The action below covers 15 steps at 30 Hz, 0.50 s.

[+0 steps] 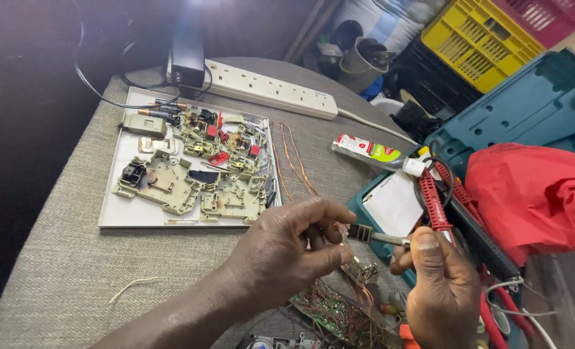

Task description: Repairing an electronic device by manipulating a circuit board, wires, and mechanical components using pliers and a screwdriver.

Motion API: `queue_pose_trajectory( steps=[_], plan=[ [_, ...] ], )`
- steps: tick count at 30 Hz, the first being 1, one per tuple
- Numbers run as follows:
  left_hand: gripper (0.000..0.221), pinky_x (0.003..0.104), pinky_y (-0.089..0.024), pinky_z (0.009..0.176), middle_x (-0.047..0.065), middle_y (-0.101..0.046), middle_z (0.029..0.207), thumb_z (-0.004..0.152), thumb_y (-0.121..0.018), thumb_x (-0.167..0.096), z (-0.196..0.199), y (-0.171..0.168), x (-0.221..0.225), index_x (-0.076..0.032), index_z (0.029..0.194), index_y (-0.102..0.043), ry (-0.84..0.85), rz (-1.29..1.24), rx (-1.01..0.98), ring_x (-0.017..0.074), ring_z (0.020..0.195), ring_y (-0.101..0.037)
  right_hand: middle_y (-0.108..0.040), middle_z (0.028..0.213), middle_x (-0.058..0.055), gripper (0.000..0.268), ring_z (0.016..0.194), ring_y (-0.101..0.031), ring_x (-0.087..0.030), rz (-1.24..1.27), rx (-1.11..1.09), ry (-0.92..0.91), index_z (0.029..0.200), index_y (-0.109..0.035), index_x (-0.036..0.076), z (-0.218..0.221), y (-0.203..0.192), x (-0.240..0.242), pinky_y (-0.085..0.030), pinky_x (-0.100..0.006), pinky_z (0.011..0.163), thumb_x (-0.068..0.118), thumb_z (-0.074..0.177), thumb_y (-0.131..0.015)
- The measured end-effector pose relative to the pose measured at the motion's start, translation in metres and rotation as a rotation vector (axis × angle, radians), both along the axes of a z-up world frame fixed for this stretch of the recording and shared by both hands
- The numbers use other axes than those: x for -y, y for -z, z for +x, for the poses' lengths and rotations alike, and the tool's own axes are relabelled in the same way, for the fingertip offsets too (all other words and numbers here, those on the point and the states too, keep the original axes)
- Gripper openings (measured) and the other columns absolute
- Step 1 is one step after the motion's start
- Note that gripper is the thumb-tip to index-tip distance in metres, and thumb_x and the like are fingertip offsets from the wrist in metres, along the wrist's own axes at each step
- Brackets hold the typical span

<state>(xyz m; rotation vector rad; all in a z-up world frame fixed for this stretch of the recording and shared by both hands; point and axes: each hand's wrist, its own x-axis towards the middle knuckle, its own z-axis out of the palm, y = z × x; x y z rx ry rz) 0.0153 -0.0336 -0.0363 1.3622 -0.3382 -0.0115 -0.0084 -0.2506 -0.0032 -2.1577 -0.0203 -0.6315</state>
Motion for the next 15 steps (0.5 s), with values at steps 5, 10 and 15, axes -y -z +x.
queue_pose_trajectory(
  steps=[5,10,15],
  plan=[
    [0.033,0.024,-0.049,0.067,-0.007,-0.059,0.084,0.083,-0.09,-0.031,0.006,0.012,0.0,-0.023,0.113,-0.081,-0.125,0.183,0.226,0.0077,0.069,-0.057,-0.066,0.069,-0.009,0.06,0.074,-0.064,-0.02,0.016,0.009,0.041,0.063,-0.063,0.002,0.0,0.005,-0.009,-0.049,-0.033,0.083,0.035,0.111,-0.053],
    [0.028,0.032,-0.052,0.073,-0.004,-0.056,0.089,0.085,-0.086,-0.041,0.007,0.014,-0.002,-0.029,0.11,-0.081,-0.16,0.262,0.307,0.0139,0.079,-0.062,-0.066,0.067,-0.009,0.057,0.074,-0.064,-0.02,0.044,-0.015,-0.007,0.067,-0.064,0.002,0.0,0.007,-0.008,-0.05,-0.034,0.084,0.035,0.112,-0.053],
    [0.025,0.037,-0.05,0.075,0.0,-0.06,0.086,0.086,-0.083,-0.042,0.007,0.016,-0.001,-0.025,0.105,-0.08,-0.174,0.292,0.382,0.0199,0.083,-0.066,-0.07,0.077,-0.01,0.042,0.075,-0.065,-0.019,0.063,-0.117,-0.008,0.097,-0.076,0.001,0.001,0.005,0.0,-0.051,-0.031,0.075,0.037,0.108,-0.057]
  ],
)
